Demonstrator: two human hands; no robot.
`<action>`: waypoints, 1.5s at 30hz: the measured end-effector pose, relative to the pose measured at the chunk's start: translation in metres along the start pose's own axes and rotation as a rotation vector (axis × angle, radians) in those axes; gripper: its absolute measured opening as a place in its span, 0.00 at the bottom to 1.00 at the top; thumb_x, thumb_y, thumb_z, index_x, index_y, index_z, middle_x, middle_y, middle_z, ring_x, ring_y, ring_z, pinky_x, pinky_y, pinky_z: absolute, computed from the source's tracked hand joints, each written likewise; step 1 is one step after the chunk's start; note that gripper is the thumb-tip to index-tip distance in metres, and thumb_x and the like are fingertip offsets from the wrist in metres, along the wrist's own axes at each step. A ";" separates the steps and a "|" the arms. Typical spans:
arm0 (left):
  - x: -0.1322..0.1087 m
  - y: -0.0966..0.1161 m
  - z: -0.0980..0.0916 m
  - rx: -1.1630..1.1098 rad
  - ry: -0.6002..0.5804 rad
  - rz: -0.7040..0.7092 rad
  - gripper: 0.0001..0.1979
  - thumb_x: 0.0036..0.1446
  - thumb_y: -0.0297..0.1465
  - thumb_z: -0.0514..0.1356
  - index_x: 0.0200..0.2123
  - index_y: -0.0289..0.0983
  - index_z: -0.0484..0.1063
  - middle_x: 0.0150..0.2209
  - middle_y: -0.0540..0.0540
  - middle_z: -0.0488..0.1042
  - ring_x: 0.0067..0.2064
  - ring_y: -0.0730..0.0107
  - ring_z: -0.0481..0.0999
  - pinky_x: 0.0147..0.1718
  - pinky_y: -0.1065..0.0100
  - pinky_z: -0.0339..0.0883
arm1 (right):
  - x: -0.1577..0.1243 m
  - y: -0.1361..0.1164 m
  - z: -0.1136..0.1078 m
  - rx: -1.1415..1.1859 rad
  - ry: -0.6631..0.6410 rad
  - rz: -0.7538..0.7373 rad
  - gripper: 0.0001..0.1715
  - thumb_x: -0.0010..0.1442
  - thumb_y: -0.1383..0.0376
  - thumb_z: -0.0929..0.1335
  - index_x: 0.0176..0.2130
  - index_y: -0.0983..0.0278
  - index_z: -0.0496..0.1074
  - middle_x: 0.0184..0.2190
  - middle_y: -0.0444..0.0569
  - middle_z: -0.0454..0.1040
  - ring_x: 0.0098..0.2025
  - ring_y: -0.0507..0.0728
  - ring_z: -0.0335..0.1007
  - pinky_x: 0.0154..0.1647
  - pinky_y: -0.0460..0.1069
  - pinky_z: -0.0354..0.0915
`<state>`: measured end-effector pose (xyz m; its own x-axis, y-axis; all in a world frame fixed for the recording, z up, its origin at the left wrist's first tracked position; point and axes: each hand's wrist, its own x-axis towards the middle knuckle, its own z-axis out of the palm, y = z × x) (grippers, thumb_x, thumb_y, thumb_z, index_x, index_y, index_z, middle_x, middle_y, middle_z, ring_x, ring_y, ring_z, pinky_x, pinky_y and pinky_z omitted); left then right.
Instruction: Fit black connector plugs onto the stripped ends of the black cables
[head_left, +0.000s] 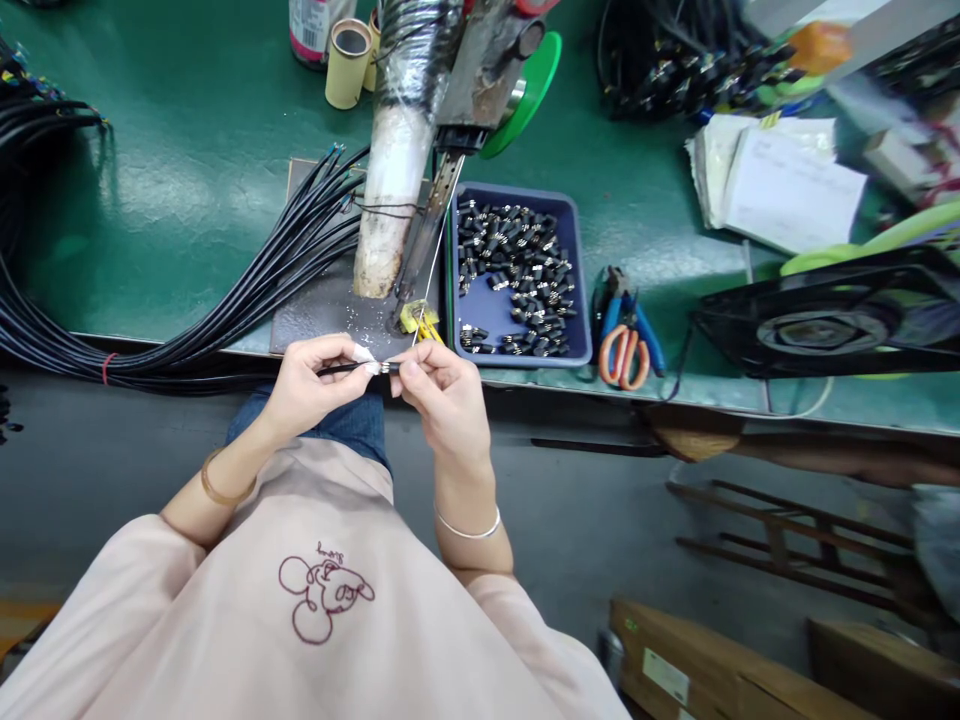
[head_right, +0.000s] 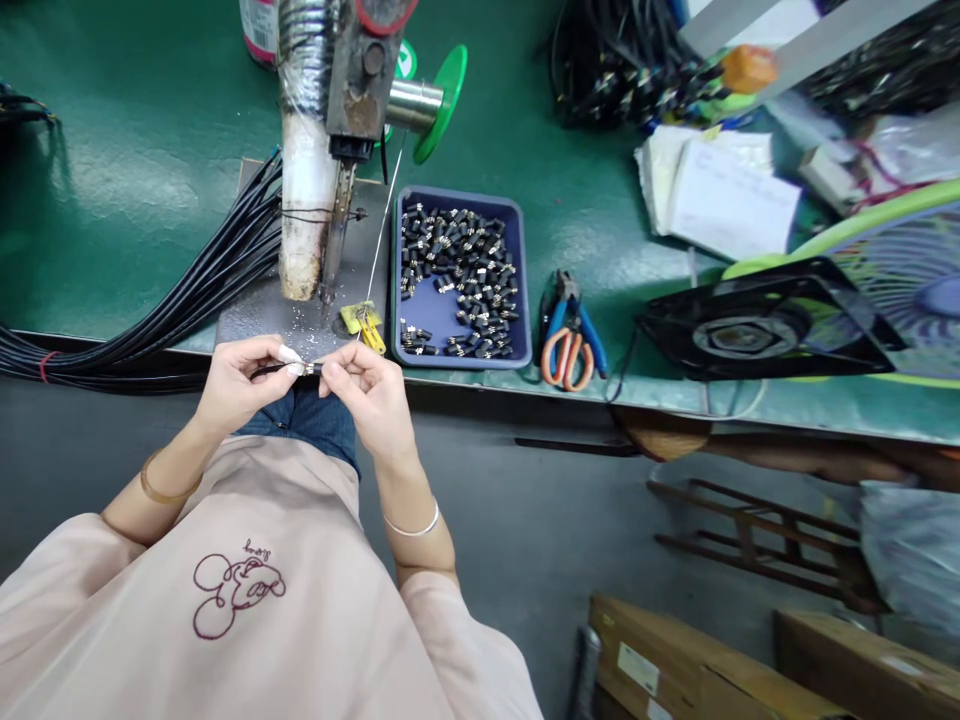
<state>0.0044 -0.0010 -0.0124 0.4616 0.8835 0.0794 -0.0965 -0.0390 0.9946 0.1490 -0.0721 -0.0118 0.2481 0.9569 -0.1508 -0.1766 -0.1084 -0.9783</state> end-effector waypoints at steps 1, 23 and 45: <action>0.000 0.000 -0.001 0.005 -0.006 0.009 0.05 0.48 0.28 0.64 0.23 0.33 0.74 0.20 0.53 0.66 0.20 0.84 0.58 0.16 0.80 0.50 | 0.000 0.000 0.000 0.001 -0.004 0.000 0.21 0.55 0.48 0.74 0.28 0.62 0.72 0.19 0.39 0.68 0.22 0.47 0.61 0.26 0.45 0.60; -0.001 -0.003 0.001 0.030 0.037 0.032 0.06 0.50 0.29 0.63 0.24 0.34 0.72 0.23 0.52 0.69 0.24 0.80 0.66 0.23 0.78 0.61 | 0.001 0.003 0.003 0.018 0.042 -0.020 0.21 0.54 0.49 0.75 0.27 0.62 0.71 0.19 0.38 0.66 0.21 0.46 0.59 0.25 0.44 0.58; 0.002 -0.001 0.008 0.191 0.037 0.069 0.08 0.50 0.27 0.61 0.21 0.35 0.66 0.21 0.54 0.60 0.21 0.82 0.55 0.18 0.76 0.50 | -0.015 0.007 -0.002 -1.108 0.221 -0.841 0.09 0.66 0.67 0.67 0.42 0.59 0.78 0.24 0.43 0.78 0.22 0.49 0.67 0.28 0.46 0.60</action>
<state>0.0123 -0.0034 -0.0127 0.4265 0.8922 0.1484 0.0436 -0.1841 0.9819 0.1459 -0.0878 -0.0171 0.0637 0.7908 0.6088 0.9025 0.2147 -0.3734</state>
